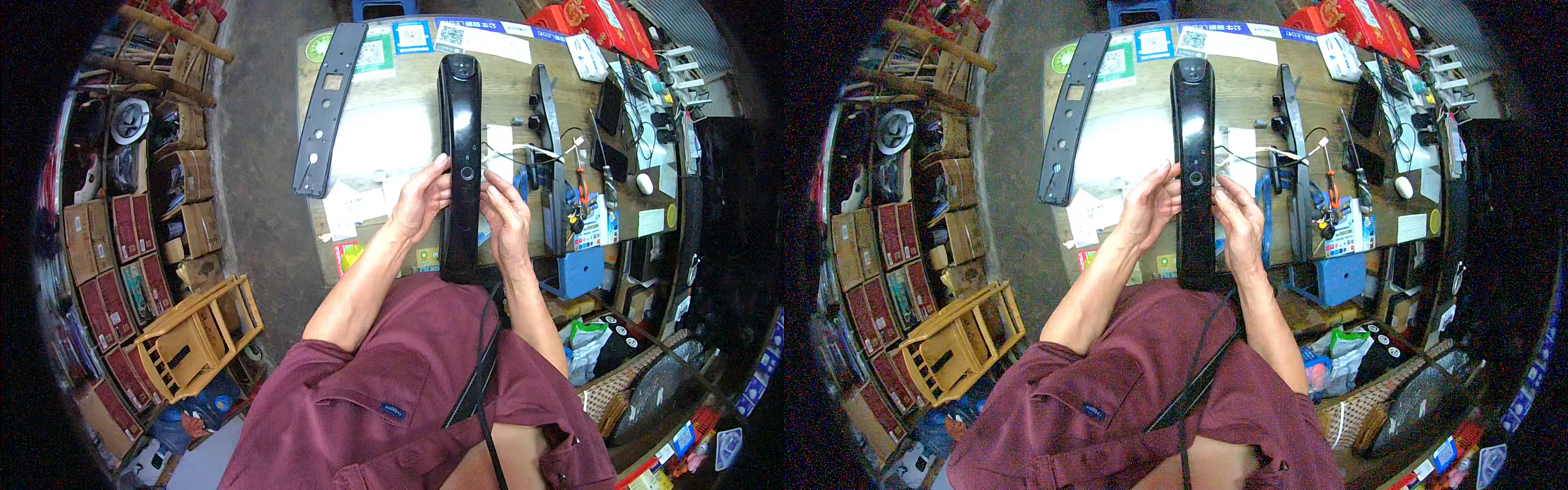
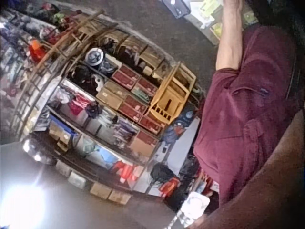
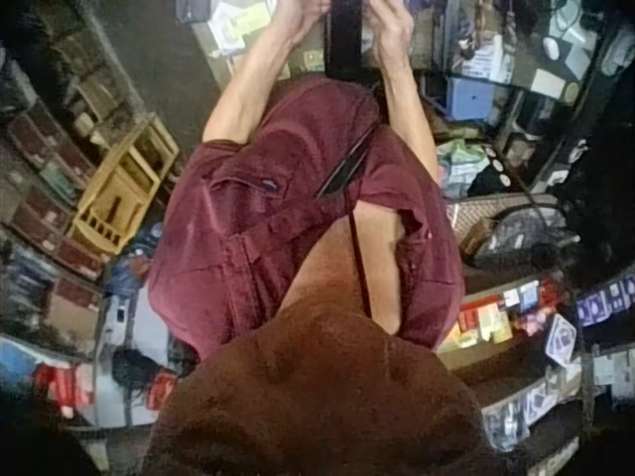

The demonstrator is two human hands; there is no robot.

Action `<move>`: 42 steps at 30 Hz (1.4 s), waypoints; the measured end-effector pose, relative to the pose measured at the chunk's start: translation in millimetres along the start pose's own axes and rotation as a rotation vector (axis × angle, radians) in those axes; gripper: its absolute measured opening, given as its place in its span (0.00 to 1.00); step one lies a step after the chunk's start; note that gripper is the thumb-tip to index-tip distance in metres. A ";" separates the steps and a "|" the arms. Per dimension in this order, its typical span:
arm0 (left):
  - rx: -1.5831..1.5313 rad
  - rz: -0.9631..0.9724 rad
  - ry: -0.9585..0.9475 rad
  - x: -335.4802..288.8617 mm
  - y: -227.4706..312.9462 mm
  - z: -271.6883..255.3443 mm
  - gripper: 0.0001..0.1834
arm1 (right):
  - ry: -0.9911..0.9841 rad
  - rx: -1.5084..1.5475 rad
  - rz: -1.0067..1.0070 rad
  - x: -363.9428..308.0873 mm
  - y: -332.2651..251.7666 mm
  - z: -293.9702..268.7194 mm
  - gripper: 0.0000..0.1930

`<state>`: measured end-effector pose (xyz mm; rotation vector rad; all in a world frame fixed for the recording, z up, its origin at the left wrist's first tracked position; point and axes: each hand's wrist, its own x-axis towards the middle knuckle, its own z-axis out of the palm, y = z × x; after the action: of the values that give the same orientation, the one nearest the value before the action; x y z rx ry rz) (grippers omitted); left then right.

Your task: The person uses a screwdriver to adjust components on a small circuit board, then connects a power cable to a black electronic device. They press buttons on the device's keypad, observing the illuminated display and indicator lights.

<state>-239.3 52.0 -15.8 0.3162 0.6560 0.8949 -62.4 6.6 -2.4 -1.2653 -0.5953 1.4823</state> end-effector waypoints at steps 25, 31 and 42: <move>0.133 -0.097 -0.142 0.2 -12.3 66.5 0.48 | -0.278 -0.173 -0.088 -27.9 -48.8 -49.0 0.33; 0.283 -0.118 -0.137 2.9 10.3 76.5 0.53 | -0.281 -0.222 -0.090 -23.6 -61.2 -41.1 0.35; 0.198 -0.179 -0.132 -1.8 9.4 68.4 0.57 | -0.208 -0.260 0.032 -11.4 -48.6 -36.3 0.31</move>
<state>-201.8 57.0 41.9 0.4817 0.6410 0.6334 -11.6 3.1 32.5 -1.3305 -0.9334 1.6138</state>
